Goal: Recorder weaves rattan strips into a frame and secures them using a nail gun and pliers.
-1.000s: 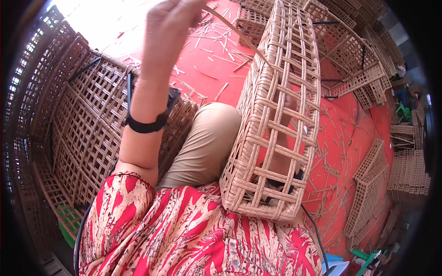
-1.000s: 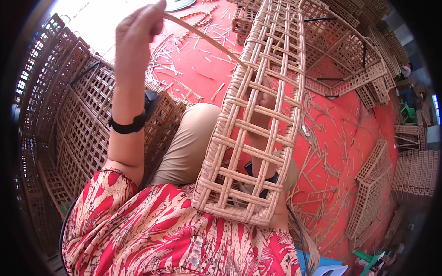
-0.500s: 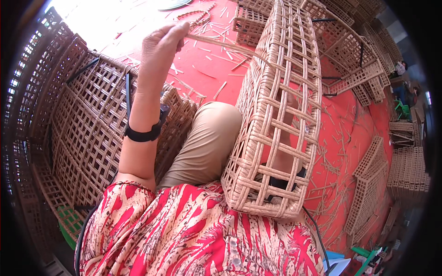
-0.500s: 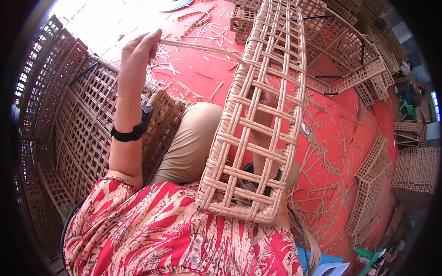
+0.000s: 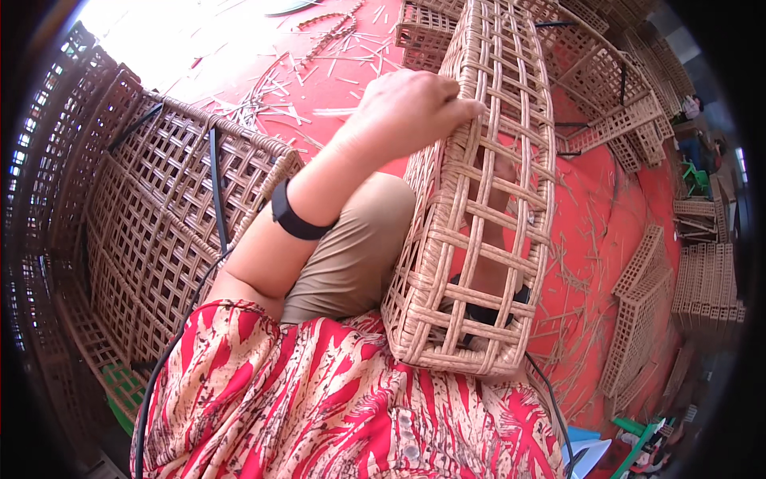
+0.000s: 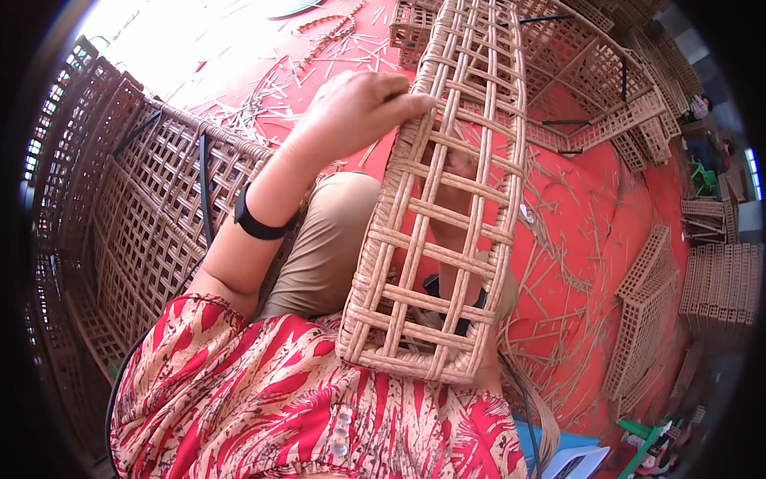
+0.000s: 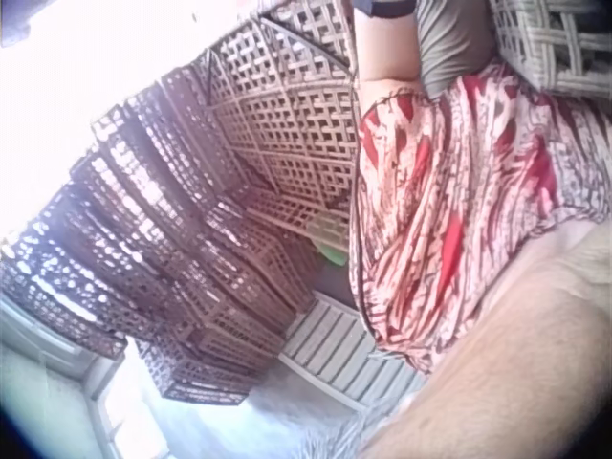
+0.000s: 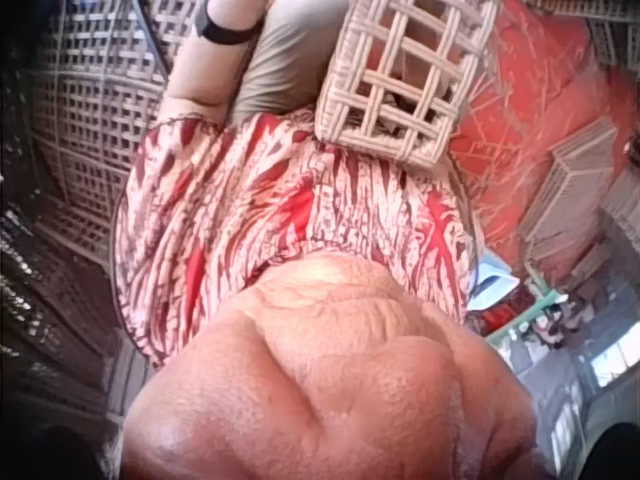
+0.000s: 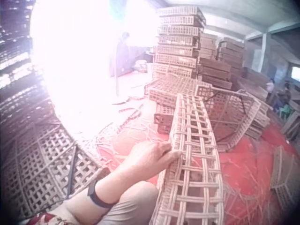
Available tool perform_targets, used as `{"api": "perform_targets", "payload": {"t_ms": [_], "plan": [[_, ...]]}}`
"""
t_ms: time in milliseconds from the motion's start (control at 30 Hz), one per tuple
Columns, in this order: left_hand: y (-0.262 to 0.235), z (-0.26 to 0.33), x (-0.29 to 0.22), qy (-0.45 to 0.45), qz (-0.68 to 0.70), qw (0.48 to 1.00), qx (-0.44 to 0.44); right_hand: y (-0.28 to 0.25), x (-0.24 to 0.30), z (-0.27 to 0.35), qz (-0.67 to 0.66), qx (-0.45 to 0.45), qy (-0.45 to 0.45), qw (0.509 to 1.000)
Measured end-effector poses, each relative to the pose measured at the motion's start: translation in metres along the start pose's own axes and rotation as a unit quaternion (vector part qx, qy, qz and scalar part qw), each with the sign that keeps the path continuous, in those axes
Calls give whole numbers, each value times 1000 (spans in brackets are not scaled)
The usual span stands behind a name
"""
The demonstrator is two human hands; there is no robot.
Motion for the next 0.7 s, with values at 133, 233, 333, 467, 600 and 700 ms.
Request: {"api": "perform_targets", "payload": {"t_ms": [133,233,333,467,600,700], "plan": [[41,-5,33,-23,426,901,73,-11,0,5,-1,-11,4,1000],[66,3,32,-85,599,787,120,-42,-11,32,-40,-35,38,998],[70,1,24,-82,644,752,116,-90,-9,72,-106,-83,71,988],[74,-1,23,-87,650,749,95,-117,56,156,-241,-69,31,967],[73,-1,29,-83,654,744,106,-69,131,235,-242,-49,-5,969],[69,1,17,-81,672,730,98,-39,152,257,16,-205,-55,977]]}}
Point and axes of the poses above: each hand's wrist, its own z-axis away from the middle knuckle, its own y-axis out of the palm, x = y × z, the point moved 8 cm from there along -z, towards the middle knuckle, and after that the axes turned 5 degrees about -z, right-handed, at the moved point
